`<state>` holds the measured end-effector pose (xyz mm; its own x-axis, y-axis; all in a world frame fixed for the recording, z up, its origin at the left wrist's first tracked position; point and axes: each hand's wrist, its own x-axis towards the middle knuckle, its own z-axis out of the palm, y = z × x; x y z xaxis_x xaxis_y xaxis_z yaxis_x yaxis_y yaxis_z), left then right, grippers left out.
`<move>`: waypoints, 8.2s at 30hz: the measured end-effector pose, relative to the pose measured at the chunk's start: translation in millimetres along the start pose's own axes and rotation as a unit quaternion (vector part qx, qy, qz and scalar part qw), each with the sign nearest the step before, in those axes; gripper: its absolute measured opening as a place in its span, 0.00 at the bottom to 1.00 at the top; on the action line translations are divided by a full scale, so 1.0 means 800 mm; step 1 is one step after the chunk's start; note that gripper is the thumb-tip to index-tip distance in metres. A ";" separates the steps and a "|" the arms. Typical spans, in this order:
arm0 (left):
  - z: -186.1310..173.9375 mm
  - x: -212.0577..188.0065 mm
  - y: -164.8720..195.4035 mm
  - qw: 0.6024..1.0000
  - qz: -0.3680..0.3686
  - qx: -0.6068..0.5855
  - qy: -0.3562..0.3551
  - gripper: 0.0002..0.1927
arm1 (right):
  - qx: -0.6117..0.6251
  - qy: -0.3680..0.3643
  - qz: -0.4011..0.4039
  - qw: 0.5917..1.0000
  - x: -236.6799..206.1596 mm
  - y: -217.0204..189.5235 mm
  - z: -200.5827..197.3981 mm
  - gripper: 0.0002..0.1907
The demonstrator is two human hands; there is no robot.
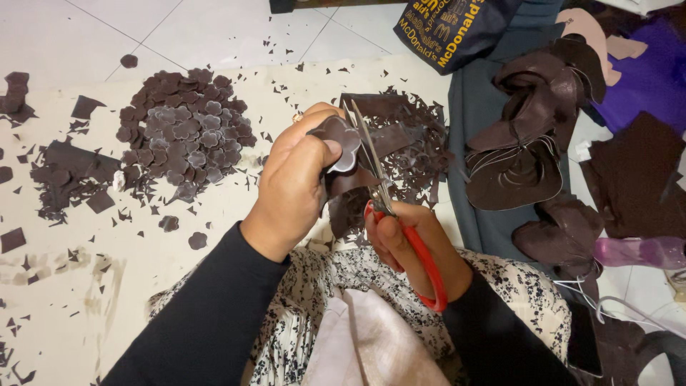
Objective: The person uses red-handled scissors to cut flower-shaped pieces from a strip of dark brown fabric. They hold the fabric with their left hand and cut along the outlines with their right hand, creating a pile of cutouts on the floor.
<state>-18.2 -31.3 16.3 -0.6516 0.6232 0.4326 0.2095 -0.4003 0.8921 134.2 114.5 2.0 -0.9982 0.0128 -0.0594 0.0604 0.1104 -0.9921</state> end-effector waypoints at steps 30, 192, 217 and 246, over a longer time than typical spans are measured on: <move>-0.015 0.003 -0.003 0.997 -0.048 -0.061 0.014 0.09 | -0.008 0.168 0.101 0.981 0.004 0.015 -0.020 0.20; 0.054 0.009 0.004 0.964 -0.184 -0.166 0.100 0.07 | -0.057 0.007 0.065 0.996 -0.011 -0.015 -0.078 0.28; 0.050 0.013 0.005 0.976 -0.176 -0.121 0.054 0.05 | -0.143 -0.021 0.048 0.988 -0.023 -0.008 -0.103 0.26; 0.071 0.003 -0.006 0.938 -0.164 -0.305 0.015 0.11 | 0.021 0.055 0.078 0.995 -0.026 -0.005 -0.081 0.29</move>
<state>20.4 10.6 20.6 -0.6309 0.7638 0.1364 -0.4557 -0.5071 0.7316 155.2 177.8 14.7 -0.9699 0.1346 -0.2032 0.2123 0.0570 -0.9756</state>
